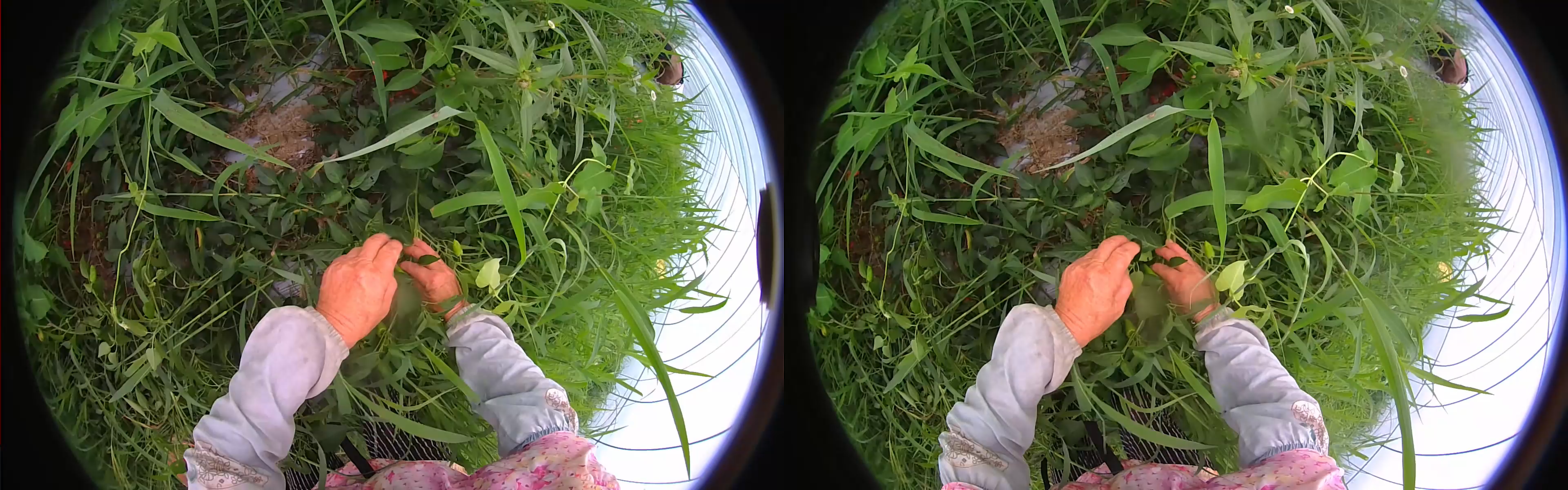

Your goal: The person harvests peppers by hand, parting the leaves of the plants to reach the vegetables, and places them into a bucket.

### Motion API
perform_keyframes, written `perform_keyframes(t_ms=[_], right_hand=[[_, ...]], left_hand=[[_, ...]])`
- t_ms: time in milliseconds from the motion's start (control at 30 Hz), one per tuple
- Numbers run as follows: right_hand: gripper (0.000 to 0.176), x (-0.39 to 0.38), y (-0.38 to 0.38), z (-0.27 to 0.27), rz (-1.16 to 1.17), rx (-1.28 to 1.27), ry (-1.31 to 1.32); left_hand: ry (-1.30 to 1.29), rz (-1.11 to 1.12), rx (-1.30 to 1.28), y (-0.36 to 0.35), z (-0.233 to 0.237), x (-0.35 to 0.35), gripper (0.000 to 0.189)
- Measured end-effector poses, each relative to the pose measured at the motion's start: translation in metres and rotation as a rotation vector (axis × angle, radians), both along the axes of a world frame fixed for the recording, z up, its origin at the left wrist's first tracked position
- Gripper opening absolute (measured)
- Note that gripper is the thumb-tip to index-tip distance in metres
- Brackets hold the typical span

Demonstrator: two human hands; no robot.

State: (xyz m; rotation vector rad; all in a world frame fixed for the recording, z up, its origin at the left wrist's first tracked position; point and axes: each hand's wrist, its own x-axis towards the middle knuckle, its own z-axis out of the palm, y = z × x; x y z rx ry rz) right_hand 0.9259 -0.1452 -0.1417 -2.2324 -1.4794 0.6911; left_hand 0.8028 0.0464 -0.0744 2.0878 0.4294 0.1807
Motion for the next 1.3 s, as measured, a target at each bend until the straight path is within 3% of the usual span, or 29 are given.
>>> perform_keyframes(t_ms=[33, 67, 167, 200, 333, 433, 600, 700, 867, 967, 1067, 1200, 1300], right_hand=[[0.033, -0.003, 0.002, 0.001, 0.011, -0.017, 0.029], [0.034, -0.007, 0.003, 0.004, -0.002, -0.008, 0.078], [0.037, 0.003, 0.008, 0.019, -0.384, -0.134, 0.467], [0.037, 0.012, 0.011, 0.025, -0.508, -0.083, 0.629], [0.042, 0.041, 0.079, 0.097, -0.16, -0.537, -0.014], [0.042, 0.068, 0.111, 0.091, -0.766, -0.192, 0.502], [0.035, 0.138, 0.132, 0.005, -1.054, 0.27, 0.768], [0.031, 0.143, 0.154, -0.01, -1.019, 0.402, 0.622], [0.029, 0.14, 0.147, 0.015, -1.134, 0.506, 0.708], [0.031, 0.139, 0.14, 0.037, -1.06, 0.396, 0.644], [0.031, 0.15, 0.147, 0.044, -1.078, 0.261, 0.754], [0.022, 0.16, 0.142, 0.034, -1.042, 0.333, 0.84], [0.02, 0.132, 0.128, 0.064, -0.805, 0.356, 0.917]], left_hand=[[-0.071, 0.028, -0.007, -0.004, -0.004, 0.007, 0.033], [0.065, -0.03, -0.026, -0.014, -0.012, 0.011, 0.037], [0.51, -0.173, -0.13, -0.048, -0.026, 0.015, 0.048], [0.499, -0.173, -0.185, -0.059, -0.032, 0.01, 0.05], [0.432, -0.294, -0.16, -0.082, -0.039, 0.008, 0.047], [0.447, -0.364, -0.142, -0.095, -0.047, 0.011, 0.046], [0.513, -0.332, -0.229, -0.101, -0.049, 0.01, 0.046], [0.457, -0.309, -0.176, -0.106, -0.06, 0.002, 0.048], [0.399, -0.295, -0.185, -0.105, -0.063, 0.0, 0.05], [0.363, -0.267, -0.198, -0.104, -0.063, -0.004, 0.05], [0.393, -0.297, -0.162, -0.102, -0.062, -0.003, 0.049], [0.402, -0.278, -0.169, -0.106, -0.066, -0.008, 0.049], [0.397, -0.265, -0.173, -0.106, -0.064, -0.002, 0.048]])
